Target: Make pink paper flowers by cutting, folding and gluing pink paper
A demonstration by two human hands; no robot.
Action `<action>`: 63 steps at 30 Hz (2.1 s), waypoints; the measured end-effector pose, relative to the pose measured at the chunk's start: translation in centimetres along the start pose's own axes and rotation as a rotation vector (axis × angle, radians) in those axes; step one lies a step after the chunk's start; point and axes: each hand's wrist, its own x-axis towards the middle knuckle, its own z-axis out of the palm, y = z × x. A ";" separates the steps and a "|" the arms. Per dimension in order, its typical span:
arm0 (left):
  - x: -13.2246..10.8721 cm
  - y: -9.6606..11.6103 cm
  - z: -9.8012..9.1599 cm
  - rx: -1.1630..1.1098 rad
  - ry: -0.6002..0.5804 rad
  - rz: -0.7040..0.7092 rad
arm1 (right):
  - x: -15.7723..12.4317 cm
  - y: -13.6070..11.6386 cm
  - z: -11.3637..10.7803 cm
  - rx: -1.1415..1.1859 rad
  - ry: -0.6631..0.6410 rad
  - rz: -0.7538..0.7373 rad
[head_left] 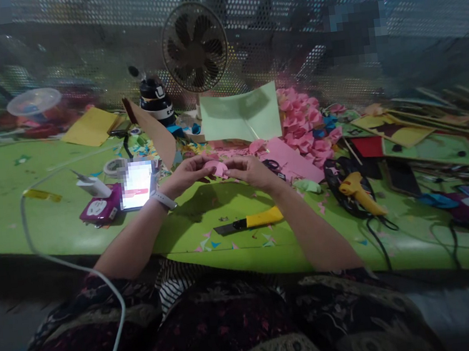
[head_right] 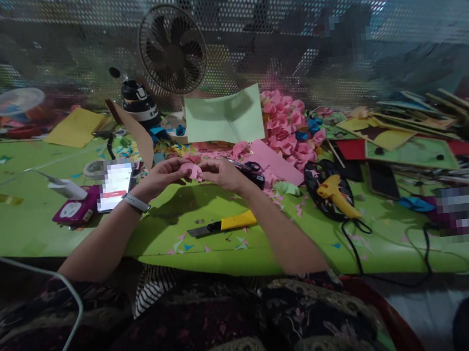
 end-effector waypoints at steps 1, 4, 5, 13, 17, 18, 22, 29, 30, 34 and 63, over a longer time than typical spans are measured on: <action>0.0 0.1 0.1 0.000 0.002 0.000 | 0.0 0.0 0.0 -0.008 0.007 -0.002; -0.1 0.4 0.3 0.004 0.010 -0.005 | -0.1 -0.3 0.2 -0.025 0.020 0.000; -0.1 0.5 0.4 0.004 0.010 -0.007 | -0.1 -0.5 0.3 -0.026 0.020 0.005; -0.2 0.6 0.9 0.008 0.003 0.005 | -0.3 -1.0 0.8 0.022 0.032 0.036; -0.2 0.7 1.2 0.006 0.003 0.012 | -0.1 -0.8 0.9 0.024 0.045 0.049; -0.3 0.7 1.2 0.006 0.003 0.010 | -0.1 -0.7 1.0 0.013 0.047 0.052; -0.3 0.8 1.3 0.016 -0.010 0.008 | 0.0 -0.6 1.0 -0.004 0.061 0.059; -0.3 0.6 1.4 0.046 0.006 0.030 | 0.0 -0.6 1.0 -0.025 0.041 0.072; -0.3 0.6 1.5 0.041 0.019 0.034 | 0.0 -0.6 1.1 -0.033 0.028 0.065; -0.4 0.7 1.9 0.007 0.048 0.048 | -0.1 -0.5 1.2 -0.003 -0.009 0.055; -0.4 0.7 1.6 0.034 0.003 0.121 | 0.2 0.2 1.3 0.220 0.071 0.108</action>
